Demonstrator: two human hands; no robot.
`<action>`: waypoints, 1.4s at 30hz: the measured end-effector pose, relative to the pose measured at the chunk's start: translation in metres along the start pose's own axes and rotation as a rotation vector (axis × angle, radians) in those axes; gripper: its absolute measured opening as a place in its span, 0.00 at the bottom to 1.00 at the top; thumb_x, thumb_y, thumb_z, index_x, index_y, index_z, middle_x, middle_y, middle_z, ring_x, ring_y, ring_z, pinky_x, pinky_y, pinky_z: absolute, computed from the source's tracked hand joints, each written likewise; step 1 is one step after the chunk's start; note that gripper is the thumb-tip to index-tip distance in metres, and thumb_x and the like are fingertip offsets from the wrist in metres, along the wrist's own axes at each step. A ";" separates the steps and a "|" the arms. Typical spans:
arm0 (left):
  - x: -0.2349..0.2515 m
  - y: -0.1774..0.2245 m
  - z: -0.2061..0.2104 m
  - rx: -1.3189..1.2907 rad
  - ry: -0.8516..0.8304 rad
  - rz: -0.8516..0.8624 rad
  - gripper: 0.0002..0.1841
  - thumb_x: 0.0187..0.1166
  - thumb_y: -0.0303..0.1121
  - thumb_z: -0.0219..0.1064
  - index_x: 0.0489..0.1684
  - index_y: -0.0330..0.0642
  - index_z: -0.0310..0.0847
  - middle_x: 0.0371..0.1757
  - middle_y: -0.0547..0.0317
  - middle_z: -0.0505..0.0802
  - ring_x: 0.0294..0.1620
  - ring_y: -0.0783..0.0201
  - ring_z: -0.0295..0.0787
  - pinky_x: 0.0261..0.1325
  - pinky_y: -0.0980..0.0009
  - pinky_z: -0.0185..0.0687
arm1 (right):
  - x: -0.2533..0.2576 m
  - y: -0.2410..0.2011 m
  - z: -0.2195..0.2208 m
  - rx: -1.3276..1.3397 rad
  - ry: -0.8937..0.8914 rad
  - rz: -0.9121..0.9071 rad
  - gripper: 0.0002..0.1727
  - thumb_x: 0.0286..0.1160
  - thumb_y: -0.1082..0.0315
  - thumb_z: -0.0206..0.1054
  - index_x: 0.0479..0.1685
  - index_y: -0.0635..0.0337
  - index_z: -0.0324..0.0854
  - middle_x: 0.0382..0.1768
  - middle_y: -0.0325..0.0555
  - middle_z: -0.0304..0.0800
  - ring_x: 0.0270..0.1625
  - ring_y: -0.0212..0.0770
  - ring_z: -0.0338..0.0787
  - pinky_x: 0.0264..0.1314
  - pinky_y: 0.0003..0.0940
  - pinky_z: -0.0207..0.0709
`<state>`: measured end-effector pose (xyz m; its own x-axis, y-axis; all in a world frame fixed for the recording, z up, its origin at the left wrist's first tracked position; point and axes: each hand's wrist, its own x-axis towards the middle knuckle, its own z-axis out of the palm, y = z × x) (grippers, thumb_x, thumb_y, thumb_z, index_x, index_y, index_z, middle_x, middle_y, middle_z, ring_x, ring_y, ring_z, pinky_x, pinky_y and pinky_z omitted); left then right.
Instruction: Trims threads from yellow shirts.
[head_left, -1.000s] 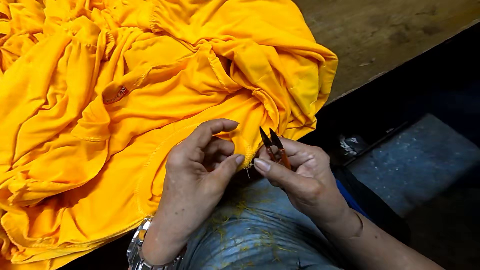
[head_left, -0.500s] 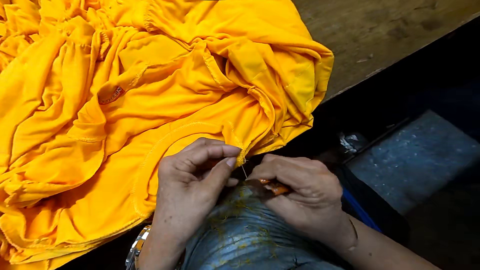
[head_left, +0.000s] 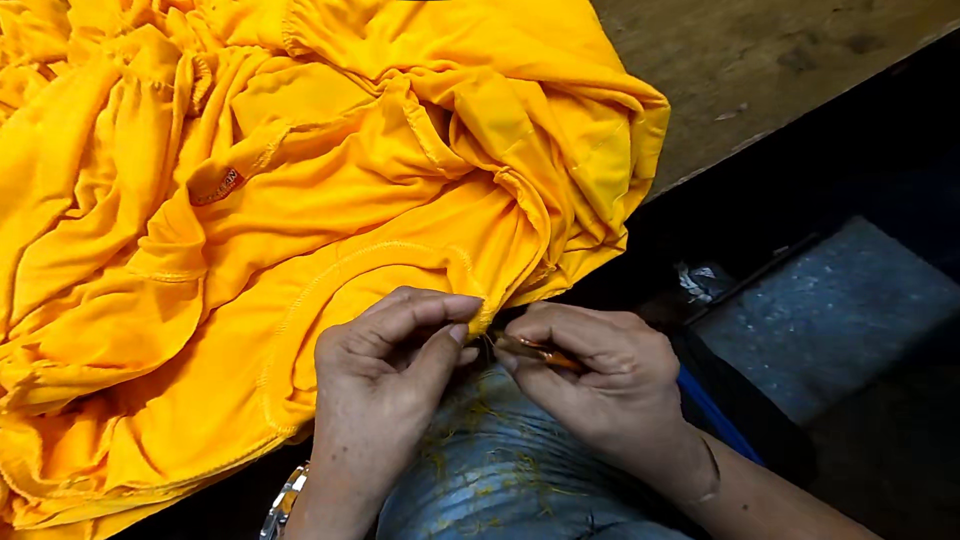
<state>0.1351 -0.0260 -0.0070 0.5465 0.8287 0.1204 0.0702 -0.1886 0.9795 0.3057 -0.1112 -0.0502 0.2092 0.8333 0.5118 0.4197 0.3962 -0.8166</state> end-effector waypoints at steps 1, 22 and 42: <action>0.000 0.000 0.000 0.001 0.010 0.004 0.11 0.73 0.18 0.71 0.49 0.35 0.93 0.45 0.54 0.94 0.37 0.60 0.94 0.40 0.67 0.97 | -0.002 -0.001 0.001 -0.022 0.002 -0.040 0.03 0.60 0.79 0.69 0.30 0.64 0.87 0.27 0.37 0.84 0.29 0.22 0.81 0.28 0.12 0.75; 0.009 0.004 -0.012 -0.243 0.107 -0.221 0.14 0.73 0.17 0.70 0.54 0.34 0.92 0.36 0.49 0.94 0.12 0.73 0.76 0.11 0.82 0.74 | -0.006 0.020 -0.019 -0.596 -0.047 -0.315 0.22 0.89 0.60 0.56 0.58 0.69 0.88 0.34 0.48 0.82 0.36 0.40 0.81 0.34 0.31 0.74; 0.004 0.002 -0.013 -0.134 0.060 -0.171 0.14 0.74 0.18 0.70 0.55 0.36 0.91 0.35 0.51 0.93 0.14 0.69 0.80 0.12 0.79 0.78 | 0.009 0.008 -0.016 0.011 -0.046 0.069 0.20 0.95 0.60 0.48 0.50 0.64 0.84 0.27 0.32 0.76 0.25 0.21 0.72 0.25 0.15 0.67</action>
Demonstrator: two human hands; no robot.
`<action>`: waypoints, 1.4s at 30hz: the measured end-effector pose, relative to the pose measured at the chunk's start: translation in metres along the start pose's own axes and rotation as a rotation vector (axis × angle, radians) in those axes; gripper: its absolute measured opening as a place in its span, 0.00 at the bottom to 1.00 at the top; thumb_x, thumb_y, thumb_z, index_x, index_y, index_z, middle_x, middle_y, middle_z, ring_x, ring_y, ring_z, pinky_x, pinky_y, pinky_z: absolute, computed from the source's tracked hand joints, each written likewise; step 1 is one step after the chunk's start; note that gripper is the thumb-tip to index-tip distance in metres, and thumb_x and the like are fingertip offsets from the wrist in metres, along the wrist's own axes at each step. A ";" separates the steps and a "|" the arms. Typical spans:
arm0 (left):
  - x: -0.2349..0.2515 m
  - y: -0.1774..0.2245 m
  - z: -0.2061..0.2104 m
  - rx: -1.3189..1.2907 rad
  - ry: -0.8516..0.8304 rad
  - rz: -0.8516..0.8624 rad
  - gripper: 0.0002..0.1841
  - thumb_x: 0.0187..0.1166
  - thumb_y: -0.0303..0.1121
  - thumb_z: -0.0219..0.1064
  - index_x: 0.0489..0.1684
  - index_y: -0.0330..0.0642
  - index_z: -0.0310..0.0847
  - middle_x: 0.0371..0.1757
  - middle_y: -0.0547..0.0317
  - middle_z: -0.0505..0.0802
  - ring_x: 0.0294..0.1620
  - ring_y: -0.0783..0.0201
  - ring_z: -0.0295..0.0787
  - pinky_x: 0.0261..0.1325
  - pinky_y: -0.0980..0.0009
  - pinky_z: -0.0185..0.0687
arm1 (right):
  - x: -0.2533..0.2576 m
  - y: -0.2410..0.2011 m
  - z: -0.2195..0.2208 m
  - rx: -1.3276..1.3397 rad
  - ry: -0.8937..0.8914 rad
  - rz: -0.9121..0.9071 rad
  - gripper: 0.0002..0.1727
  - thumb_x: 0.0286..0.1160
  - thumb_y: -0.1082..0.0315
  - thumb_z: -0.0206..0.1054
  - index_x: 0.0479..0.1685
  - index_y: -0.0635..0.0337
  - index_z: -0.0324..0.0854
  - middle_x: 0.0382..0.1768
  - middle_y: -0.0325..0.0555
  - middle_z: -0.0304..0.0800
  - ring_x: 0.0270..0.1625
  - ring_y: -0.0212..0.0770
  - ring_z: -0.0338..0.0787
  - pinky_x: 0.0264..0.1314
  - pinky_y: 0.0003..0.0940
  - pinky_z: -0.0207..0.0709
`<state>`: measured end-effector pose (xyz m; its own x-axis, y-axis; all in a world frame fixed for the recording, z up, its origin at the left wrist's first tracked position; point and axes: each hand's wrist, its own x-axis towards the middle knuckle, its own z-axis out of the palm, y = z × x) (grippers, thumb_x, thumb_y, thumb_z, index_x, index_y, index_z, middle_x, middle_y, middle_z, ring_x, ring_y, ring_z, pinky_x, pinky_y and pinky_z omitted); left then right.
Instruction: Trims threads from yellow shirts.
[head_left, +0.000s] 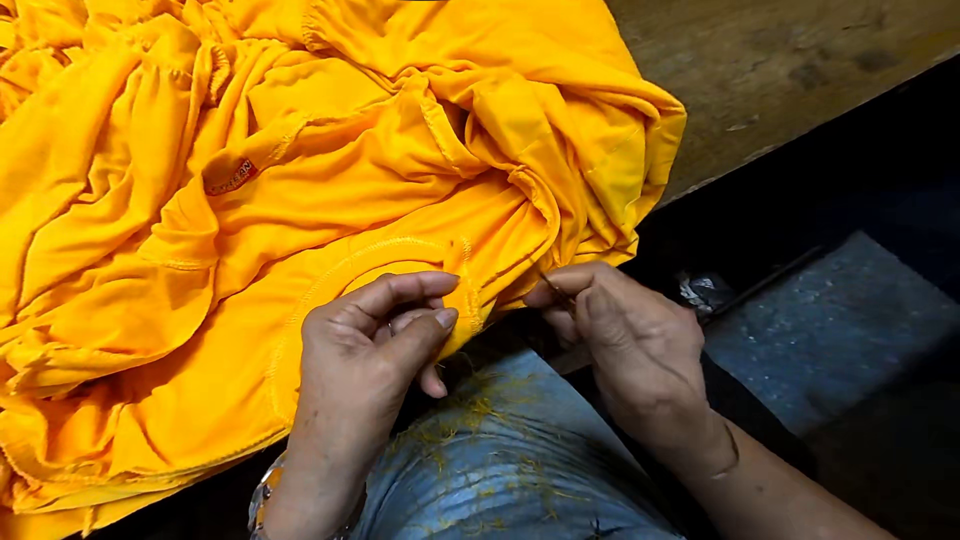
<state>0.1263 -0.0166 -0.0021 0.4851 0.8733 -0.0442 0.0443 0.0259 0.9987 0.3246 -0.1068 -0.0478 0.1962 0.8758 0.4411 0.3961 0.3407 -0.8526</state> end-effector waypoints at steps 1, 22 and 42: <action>-0.001 -0.001 0.001 0.011 -0.020 0.028 0.14 0.73 0.18 0.70 0.55 0.36 0.91 0.36 0.51 0.93 0.15 0.68 0.80 0.12 0.78 0.79 | 0.003 -0.003 0.001 0.093 -0.006 0.085 0.18 0.93 0.57 0.53 0.49 0.61 0.84 0.23 0.29 0.73 0.20 0.21 0.68 0.19 0.15 0.62; -0.011 -0.003 -0.043 0.247 -0.017 0.277 0.29 0.73 0.20 0.72 0.77 0.36 0.76 0.43 0.57 0.97 0.38 0.64 0.95 0.43 0.74 0.94 | 0.059 -0.009 0.035 0.199 0.056 0.233 0.09 0.80 0.70 0.70 0.30 0.59 0.82 0.20 0.36 0.78 0.19 0.27 0.74 0.18 0.19 0.65; -0.013 -0.001 -0.033 0.036 0.050 0.216 0.33 0.72 0.15 0.67 0.83 0.34 0.69 0.48 0.48 0.97 0.40 0.61 0.97 0.41 0.72 0.94 | 0.015 -0.011 0.034 -0.616 0.002 -0.403 0.20 0.89 0.61 0.57 0.53 0.68 0.90 0.28 0.45 0.79 0.30 0.38 0.78 0.28 0.29 0.67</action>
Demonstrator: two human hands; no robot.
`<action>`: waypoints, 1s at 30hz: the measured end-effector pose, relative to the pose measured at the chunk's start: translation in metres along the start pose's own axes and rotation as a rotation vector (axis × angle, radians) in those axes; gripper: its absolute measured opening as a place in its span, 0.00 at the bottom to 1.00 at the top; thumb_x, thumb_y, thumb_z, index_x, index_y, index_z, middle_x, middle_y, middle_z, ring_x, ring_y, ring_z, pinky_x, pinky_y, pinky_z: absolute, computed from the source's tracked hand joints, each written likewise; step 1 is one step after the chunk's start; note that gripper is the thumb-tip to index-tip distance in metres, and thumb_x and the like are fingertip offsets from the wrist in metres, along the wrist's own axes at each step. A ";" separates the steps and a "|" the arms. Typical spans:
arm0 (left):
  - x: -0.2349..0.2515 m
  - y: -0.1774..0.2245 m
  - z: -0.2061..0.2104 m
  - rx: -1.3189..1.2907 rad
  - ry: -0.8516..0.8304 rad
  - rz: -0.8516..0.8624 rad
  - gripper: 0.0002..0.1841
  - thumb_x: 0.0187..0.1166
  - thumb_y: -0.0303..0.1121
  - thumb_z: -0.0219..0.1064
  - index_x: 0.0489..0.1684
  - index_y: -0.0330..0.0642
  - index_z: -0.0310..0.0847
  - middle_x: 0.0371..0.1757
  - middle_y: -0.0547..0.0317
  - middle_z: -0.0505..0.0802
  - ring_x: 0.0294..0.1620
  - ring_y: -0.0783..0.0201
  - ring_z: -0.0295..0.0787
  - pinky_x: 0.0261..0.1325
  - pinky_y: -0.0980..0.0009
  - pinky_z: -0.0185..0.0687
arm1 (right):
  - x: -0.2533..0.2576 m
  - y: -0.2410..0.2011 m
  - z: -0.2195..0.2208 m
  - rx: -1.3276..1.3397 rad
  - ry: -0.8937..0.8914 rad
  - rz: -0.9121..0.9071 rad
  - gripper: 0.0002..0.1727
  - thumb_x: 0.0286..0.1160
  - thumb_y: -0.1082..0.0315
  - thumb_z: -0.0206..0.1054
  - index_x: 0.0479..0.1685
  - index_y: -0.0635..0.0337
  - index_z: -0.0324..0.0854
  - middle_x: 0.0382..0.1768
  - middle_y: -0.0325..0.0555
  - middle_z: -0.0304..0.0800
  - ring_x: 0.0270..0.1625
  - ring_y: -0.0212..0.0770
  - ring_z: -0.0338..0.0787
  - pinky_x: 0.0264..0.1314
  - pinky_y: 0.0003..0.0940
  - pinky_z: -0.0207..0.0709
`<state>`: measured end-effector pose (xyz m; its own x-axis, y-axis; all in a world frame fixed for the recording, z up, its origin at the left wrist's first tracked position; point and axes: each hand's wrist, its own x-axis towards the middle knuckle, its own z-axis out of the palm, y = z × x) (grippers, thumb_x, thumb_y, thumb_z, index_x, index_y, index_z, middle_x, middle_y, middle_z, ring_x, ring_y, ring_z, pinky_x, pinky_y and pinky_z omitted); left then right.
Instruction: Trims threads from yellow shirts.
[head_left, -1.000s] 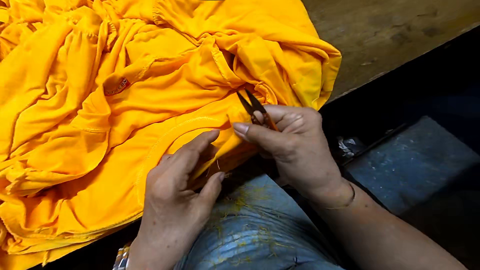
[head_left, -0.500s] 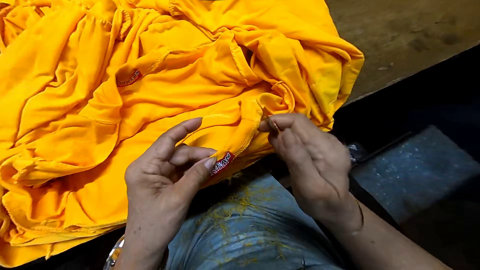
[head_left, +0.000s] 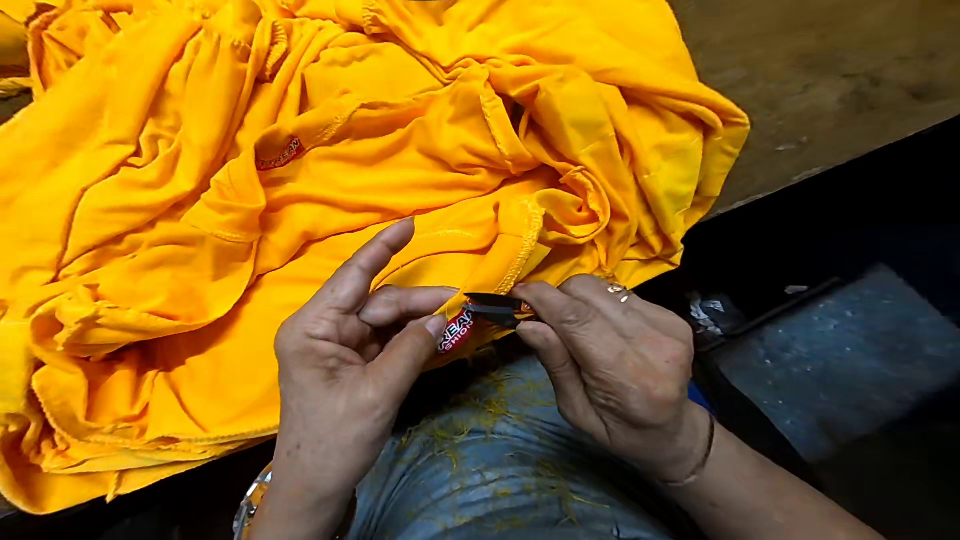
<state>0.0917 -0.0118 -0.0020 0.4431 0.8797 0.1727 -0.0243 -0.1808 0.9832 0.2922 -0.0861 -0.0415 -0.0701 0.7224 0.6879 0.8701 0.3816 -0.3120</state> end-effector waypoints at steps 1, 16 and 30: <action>0.000 0.000 0.000 -0.016 0.004 -0.015 0.33 0.73 0.14 0.66 0.84 0.34 0.69 0.49 0.48 0.97 0.40 0.60 0.97 0.42 0.72 0.94 | 0.000 0.000 0.001 0.000 0.005 0.001 0.19 0.89 0.62 0.57 0.52 0.69 0.90 0.28 0.45 0.79 0.30 0.38 0.77 0.28 0.29 0.67; -0.004 -0.001 0.005 0.005 0.047 -0.014 0.38 0.69 0.12 0.69 0.86 0.34 0.65 0.48 0.50 0.98 0.40 0.61 0.97 0.41 0.73 0.94 | 0.002 0.001 0.002 0.063 -0.017 0.034 0.19 0.90 0.62 0.56 0.47 0.68 0.89 0.27 0.44 0.80 0.29 0.36 0.78 0.28 0.28 0.68; -0.002 -0.001 0.003 0.075 0.060 -0.042 0.36 0.71 0.13 0.68 0.85 0.37 0.67 0.46 0.53 0.98 0.37 0.63 0.96 0.38 0.74 0.93 | 0.007 0.004 0.001 0.425 -0.034 0.247 0.17 0.92 0.69 0.52 0.47 0.70 0.87 0.28 0.38 0.81 0.26 0.24 0.76 0.27 0.17 0.70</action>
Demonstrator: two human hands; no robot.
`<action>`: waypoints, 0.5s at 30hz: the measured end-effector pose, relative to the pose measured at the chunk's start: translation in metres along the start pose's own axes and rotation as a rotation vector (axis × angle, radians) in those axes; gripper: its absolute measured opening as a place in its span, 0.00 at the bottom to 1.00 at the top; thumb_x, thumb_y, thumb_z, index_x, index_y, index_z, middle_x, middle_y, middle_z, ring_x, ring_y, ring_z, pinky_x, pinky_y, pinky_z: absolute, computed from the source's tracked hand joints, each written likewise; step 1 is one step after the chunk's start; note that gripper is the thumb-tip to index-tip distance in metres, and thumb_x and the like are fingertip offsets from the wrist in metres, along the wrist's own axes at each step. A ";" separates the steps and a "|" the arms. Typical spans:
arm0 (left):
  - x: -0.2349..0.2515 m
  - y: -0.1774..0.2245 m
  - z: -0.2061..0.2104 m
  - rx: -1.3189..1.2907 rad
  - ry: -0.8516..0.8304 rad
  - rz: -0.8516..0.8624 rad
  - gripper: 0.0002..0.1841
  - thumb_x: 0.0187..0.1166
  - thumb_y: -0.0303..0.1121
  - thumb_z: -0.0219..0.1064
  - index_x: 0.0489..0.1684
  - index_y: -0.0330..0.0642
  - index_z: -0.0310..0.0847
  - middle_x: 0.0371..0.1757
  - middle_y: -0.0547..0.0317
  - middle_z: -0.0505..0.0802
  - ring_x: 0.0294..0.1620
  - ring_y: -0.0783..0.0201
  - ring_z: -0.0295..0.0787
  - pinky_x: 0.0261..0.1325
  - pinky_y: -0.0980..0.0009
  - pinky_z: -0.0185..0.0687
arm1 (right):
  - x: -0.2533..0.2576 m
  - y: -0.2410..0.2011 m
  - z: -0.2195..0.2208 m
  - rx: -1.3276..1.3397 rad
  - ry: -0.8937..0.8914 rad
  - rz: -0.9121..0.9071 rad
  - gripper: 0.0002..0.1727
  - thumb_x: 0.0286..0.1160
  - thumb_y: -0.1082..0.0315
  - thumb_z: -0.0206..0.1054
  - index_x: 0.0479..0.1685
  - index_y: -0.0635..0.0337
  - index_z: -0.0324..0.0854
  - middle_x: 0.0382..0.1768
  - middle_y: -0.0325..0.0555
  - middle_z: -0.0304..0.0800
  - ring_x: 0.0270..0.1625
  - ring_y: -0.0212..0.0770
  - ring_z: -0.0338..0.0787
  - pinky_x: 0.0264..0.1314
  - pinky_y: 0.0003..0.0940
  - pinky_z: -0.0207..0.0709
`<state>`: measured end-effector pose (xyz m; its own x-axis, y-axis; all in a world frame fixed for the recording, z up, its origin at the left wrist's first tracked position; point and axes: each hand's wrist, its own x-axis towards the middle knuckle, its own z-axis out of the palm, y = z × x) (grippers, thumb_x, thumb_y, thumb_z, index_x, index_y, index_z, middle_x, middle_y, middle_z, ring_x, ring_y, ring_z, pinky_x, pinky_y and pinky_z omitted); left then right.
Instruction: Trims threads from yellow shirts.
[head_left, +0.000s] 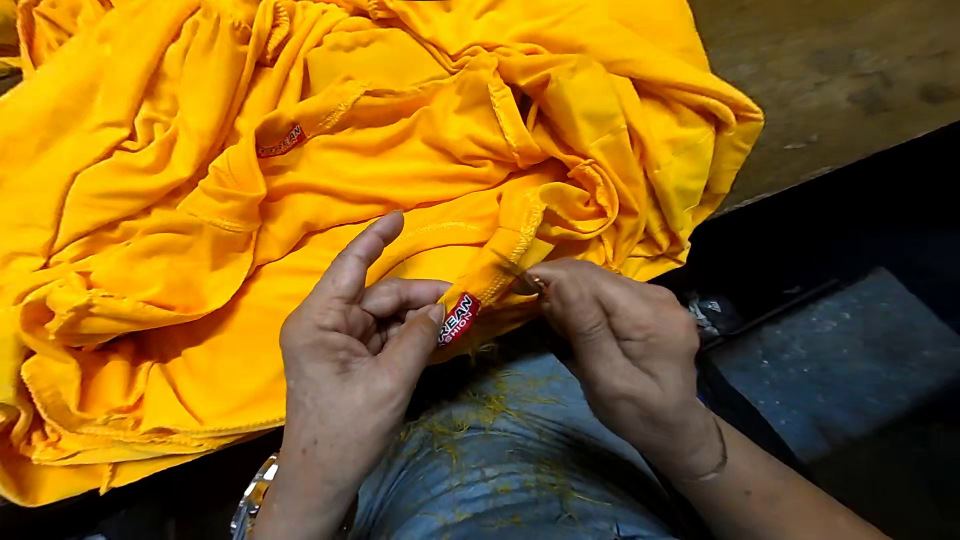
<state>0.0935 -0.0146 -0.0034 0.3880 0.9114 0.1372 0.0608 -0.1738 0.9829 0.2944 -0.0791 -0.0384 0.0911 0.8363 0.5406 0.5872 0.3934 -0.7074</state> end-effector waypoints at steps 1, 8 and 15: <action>0.000 0.001 -0.001 0.030 -0.007 0.002 0.34 0.72 0.14 0.68 0.83 0.37 0.69 0.45 0.55 0.98 0.36 0.64 0.96 0.37 0.75 0.93 | 0.000 -0.001 -0.001 0.110 0.002 0.074 0.19 0.93 0.69 0.49 0.48 0.70 0.86 0.26 0.36 0.78 0.23 0.23 0.72 0.23 0.16 0.66; 0.006 0.001 -0.005 0.098 -0.098 0.091 0.19 0.76 0.18 0.65 0.66 0.36 0.80 0.43 0.58 0.95 0.39 0.66 0.93 0.42 0.76 0.91 | 0.001 -0.009 0.003 0.425 -0.080 0.258 0.12 0.76 0.64 0.72 0.51 0.61 0.86 0.22 0.30 0.76 0.18 0.21 0.68 0.15 0.13 0.61; 0.007 -0.002 -0.007 0.167 -0.198 0.177 0.23 0.65 0.25 0.78 0.62 0.39 0.80 0.49 0.60 0.94 0.47 0.64 0.94 0.50 0.71 0.94 | 0.009 -0.009 0.017 0.344 -0.030 0.208 0.03 0.73 0.77 0.72 0.34 0.64 0.85 0.24 0.37 0.83 0.23 0.24 0.80 0.22 0.14 0.74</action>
<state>0.0894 -0.0056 -0.0032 0.5770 0.7737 0.2615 0.1202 -0.3972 0.9098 0.2761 -0.0686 -0.0346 0.1536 0.9202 0.3600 0.2551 0.3150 -0.9142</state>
